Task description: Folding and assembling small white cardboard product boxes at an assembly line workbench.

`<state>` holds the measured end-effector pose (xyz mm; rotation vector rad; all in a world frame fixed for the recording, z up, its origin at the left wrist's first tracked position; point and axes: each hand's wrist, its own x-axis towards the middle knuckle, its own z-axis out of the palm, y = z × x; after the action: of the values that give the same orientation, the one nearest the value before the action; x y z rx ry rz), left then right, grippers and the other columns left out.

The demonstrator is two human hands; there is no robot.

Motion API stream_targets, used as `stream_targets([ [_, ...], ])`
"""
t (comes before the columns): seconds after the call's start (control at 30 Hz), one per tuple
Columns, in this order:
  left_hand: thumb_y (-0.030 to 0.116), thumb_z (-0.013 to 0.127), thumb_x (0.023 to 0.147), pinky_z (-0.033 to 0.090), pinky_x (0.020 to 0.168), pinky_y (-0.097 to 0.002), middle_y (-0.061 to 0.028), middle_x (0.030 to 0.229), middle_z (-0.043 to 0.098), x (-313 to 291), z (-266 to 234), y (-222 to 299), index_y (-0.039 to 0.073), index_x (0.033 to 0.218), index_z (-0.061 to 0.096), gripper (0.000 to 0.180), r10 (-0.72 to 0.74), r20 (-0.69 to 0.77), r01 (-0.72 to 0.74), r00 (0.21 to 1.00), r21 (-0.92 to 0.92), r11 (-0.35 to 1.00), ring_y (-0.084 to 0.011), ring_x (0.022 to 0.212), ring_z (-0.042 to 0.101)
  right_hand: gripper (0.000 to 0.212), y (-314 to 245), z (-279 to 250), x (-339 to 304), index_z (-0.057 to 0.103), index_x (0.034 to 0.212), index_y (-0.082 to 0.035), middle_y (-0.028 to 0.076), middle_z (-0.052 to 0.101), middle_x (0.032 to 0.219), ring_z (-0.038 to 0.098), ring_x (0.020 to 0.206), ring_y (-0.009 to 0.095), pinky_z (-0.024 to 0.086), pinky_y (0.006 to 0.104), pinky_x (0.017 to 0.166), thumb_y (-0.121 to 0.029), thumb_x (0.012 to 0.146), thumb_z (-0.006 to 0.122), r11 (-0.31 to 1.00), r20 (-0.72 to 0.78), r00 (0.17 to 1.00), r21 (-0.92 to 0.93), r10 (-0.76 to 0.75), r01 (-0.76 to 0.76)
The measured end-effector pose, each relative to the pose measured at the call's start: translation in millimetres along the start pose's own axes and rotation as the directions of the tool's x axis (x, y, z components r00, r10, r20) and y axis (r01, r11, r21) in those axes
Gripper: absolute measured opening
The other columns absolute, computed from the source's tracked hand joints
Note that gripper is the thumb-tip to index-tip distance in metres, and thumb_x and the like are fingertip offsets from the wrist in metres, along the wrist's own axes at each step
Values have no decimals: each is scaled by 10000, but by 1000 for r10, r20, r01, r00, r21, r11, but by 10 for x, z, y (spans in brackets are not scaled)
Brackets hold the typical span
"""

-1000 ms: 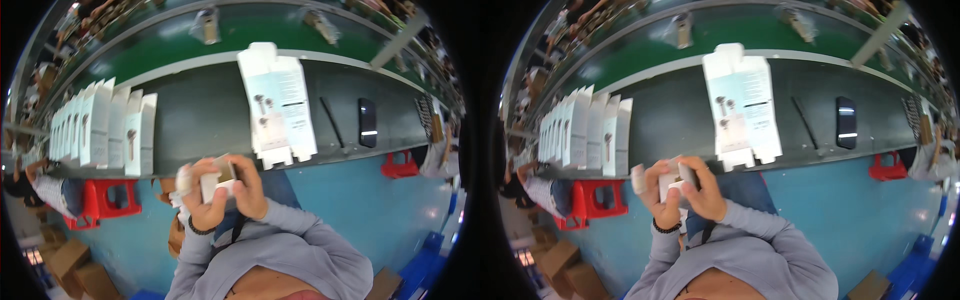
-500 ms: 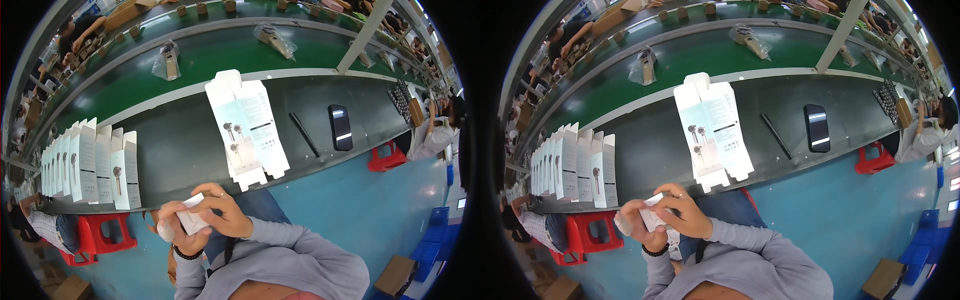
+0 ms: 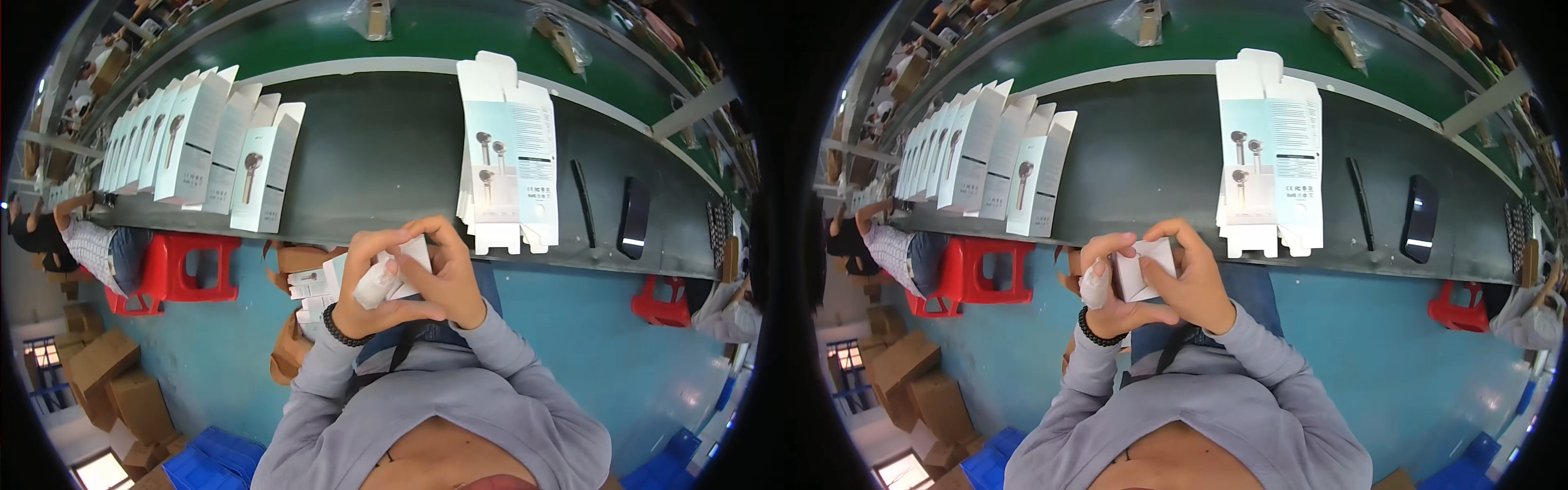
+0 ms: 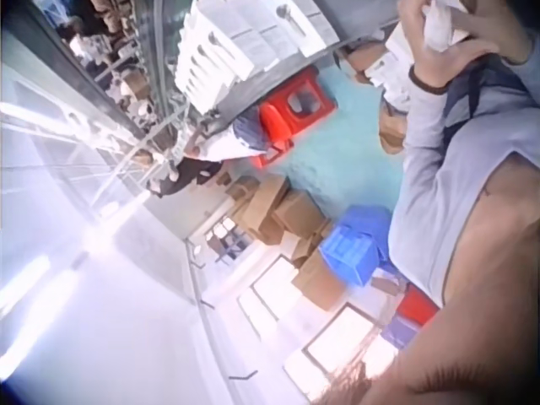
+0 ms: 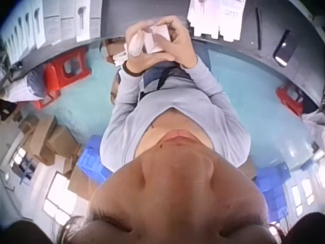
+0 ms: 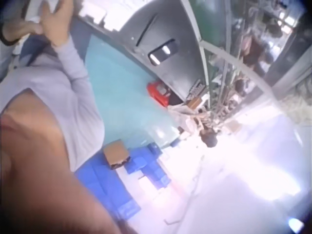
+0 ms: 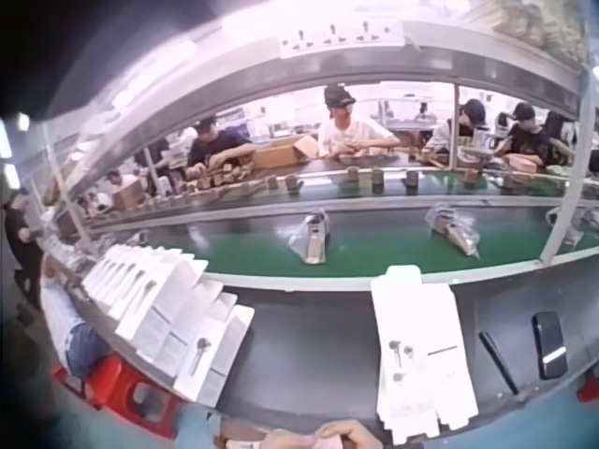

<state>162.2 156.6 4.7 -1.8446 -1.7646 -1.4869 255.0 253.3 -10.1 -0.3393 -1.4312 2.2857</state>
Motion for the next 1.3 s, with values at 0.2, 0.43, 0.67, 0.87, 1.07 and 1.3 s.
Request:
stream_targets([
  [0.2, 499, 821, 499, 432, 723, -322, -161, 1224, 371, -72, -85, -61, 178, 1413, 76, 1222, -80, -168, 62, 983, -109, 992, -212, 904, 444, 739, 165, 57, -9, 283, 1359, -46, 156, 503, 1163, 536, 1022, 258, 438, 351, 843, -173, 753, 686, 962, 79, 970, 169, -229, 213],
  [0.43, 262, 806, 619, 430, 873, -363, -176, 1222, 501, 186, -725, 209, 35, 1354, 289, 926, -422, 310, 441, 852, 9, 897, -309, 1086, 509, 875, 2, 25, -109, 372, 1323, -21, 179, 560, 1050, 575, 707, 237, 477, 299, 612, -312, 615, 797, 784, 262, 962, -580, -76, 220],
  [0.67, 438, 675, 759, 369, 923, -368, -211, 1184, 476, 52, -1284, 142, 61, 1386, -143, 1098, -312, -564, 379, 765, 1, 926, -243, 1034, 501, 597, -648, -200, -69, 612, 1076, -48, 144, 563, 1059, 556, 794, 245, 464, 335, 674, -264, 555, 808, 497, 371, 785, -620, -496, 607],
  [0.87, 88, 586, 808, 332, 967, -369, -170, 1332, 258, -383, -1003, -656, 0, 1385, -60, 871, -307, -726, 496, 615, 54, 867, -250, 1163, 381, 541, -929, -592, -61, 616, 1063, -117, 141, 478, 1206, 455, 1049, 357, 380, 431, 851, -284, 571, 768, -136, 346, 892, -938, -291, 319],
  [1.07, 187, 637, 818, 356, 951, -408, -208, 1315, 232, -487, -823, -1162, 24, 1385, -7, 873, -172, -789, 443, 590, 138, 886, -291, 1168, 351, 566, -812, -825, -50, 620, 1057, -124, 122, 517, 1070, 501, 868, 272, 427, 356, 756, -197, 520, 784, -35, 341, 928, -940, -149, 340],
  [1.3, 350, 666, 789, 342, 925, -451, -222, 1273, 216, -494, -908, -1255, -28, 1360, 1, 954, -80, -753, 581, 653, 430, 691, -302, 1120, 335, 369, -736, -867, -26, 632, 926, -69, 105, 568, 900, 536, 716, 249, 447, 335, 633, -104, 580, 755, -29, 494, 838, -865, -234, 501],
])
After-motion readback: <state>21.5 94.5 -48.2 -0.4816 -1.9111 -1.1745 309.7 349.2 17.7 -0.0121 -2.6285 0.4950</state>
